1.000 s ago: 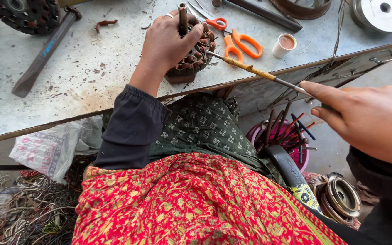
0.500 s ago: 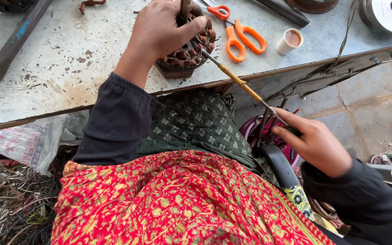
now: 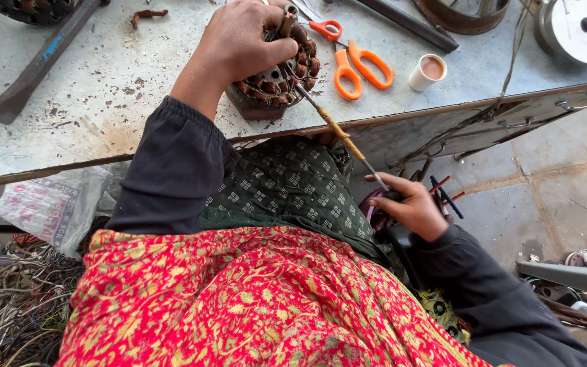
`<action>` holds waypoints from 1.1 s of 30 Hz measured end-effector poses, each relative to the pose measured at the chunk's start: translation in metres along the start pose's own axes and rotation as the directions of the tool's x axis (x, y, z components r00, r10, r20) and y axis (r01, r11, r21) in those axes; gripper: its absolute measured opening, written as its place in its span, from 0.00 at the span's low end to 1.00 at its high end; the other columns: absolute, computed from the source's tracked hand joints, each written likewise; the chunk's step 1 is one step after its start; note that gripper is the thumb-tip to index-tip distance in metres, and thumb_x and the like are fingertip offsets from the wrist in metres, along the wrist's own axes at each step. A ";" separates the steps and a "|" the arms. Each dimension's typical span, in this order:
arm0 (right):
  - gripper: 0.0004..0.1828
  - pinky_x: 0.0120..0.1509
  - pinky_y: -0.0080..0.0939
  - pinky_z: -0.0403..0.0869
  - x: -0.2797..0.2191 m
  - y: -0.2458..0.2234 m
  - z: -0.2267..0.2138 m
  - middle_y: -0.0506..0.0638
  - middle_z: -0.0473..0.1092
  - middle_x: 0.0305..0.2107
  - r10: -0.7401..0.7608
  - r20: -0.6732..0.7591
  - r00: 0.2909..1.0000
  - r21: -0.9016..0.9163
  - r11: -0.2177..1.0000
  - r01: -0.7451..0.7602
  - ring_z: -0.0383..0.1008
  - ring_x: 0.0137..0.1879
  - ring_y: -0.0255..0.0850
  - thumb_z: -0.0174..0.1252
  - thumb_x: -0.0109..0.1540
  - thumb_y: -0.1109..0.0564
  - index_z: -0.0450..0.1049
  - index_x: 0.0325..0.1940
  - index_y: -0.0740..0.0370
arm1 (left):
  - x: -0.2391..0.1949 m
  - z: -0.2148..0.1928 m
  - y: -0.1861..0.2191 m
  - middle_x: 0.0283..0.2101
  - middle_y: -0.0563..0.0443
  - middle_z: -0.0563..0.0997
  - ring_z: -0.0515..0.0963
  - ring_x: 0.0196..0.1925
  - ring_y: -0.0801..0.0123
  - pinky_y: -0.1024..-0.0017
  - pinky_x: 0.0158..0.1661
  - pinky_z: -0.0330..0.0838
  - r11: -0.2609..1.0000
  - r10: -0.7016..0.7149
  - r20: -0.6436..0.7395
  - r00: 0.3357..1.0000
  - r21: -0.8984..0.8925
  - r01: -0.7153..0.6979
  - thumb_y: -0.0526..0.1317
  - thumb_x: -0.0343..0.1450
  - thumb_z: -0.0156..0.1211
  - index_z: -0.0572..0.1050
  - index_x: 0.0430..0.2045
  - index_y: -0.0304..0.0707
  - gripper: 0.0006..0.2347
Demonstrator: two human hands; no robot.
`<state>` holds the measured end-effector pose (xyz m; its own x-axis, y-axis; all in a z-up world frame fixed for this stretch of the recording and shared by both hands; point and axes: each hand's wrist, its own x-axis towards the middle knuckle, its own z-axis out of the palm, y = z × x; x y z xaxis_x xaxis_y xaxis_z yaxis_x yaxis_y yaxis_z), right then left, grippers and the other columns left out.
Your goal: The person works on a motor stator, using orange-handled scissors to trim copper windings and a screwdriver to adjust or secure components. The person rotates the stator to access different sections and continues the repair process.
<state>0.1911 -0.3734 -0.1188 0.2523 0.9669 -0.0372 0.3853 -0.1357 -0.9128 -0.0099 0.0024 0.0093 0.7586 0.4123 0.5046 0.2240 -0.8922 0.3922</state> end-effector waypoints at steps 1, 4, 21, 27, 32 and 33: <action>0.25 0.48 0.30 0.74 0.002 0.005 0.008 0.41 0.76 0.39 -0.014 0.001 1.000 0.016 1.000 0.014 0.72 0.43 0.24 0.67 0.59 0.63 0.75 0.61 0.64 | 0.002 -0.001 0.000 0.34 0.43 0.85 0.83 0.36 0.54 0.57 0.38 0.77 1.000 -0.009 0.027 1.000 0.000 0.009 0.49 0.64 0.69 0.86 0.37 0.41 0.15; 0.26 0.36 0.36 0.66 0.003 0.006 0.037 0.45 0.72 0.31 0.233 0.002 0.972 0.140 0.963 -0.231 0.66 0.33 0.31 0.68 0.61 0.62 0.77 0.64 0.60 | 0.009 -0.002 0.001 0.41 0.42 0.85 0.84 0.39 0.53 0.58 0.42 0.77 0.998 0.052 0.045 0.998 0.019 -0.053 0.49 0.64 0.69 0.86 0.39 0.41 0.15; 0.28 0.54 0.42 0.73 -0.065 -0.143 -0.004 0.61 0.76 0.50 -0.088 -0.061 0.994 -0.413 0.909 0.055 0.78 0.54 0.51 0.58 0.64 0.49 0.68 0.67 0.59 | -0.007 0.003 0.004 0.28 0.44 0.79 0.82 0.34 0.57 0.58 0.34 0.74 0.993 -0.088 -0.021 0.996 -0.080 0.086 0.76 0.71 0.39 0.82 0.34 0.36 0.38; 0.27 0.40 0.41 0.70 -0.035 -0.120 0.004 0.56 0.72 0.36 -0.008 -0.013 1.000 -0.186 0.983 0.006 0.73 0.38 0.41 0.56 0.68 0.49 0.66 0.69 0.62 | -0.008 0.008 0.014 0.41 0.45 0.80 0.78 0.51 0.53 0.54 0.46 0.74 0.977 -0.213 -0.049 0.976 0.000 0.214 0.72 0.74 0.38 0.81 0.46 0.48 0.32; 0.25 0.22 0.32 0.62 -0.025 -0.116 0.015 0.42 0.62 0.21 0.179 0.162 0.970 0.283 0.934 -0.219 0.62 0.21 0.29 0.51 0.68 0.49 0.67 0.69 0.57 | -0.010 0.016 0.016 0.44 0.47 0.80 0.75 0.51 0.47 0.52 0.50 0.70 0.952 -0.304 -0.104 0.947 0.012 0.307 0.64 0.74 0.38 0.81 0.48 0.49 0.27; 0.23 0.21 0.32 0.61 -0.023 -0.113 0.022 0.42 0.61 0.21 0.207 0.167 0.964 0.364 0.896 -0.255 0.61 0.20 0.29 0.51 0.68 0.50 0.68 0.66 0.58 | -0.009 0.018 0.015 0.45 0.46 0.79 0.75 0.50 0.46 0.52 0.49 0.70 0.956 -0.289 -0.137 0.948 0.019 0.294 0.62 0.74 0.38 0.83 0.45 0.49 0.26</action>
<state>0.1216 -0.3758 -0.0236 0.1743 0.9402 -0.2928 -0.0426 -0.2899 -0.9561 -0.0021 -0.0182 -0.0033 0.5702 0.6736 0.4703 0.4487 -0.7349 0.5085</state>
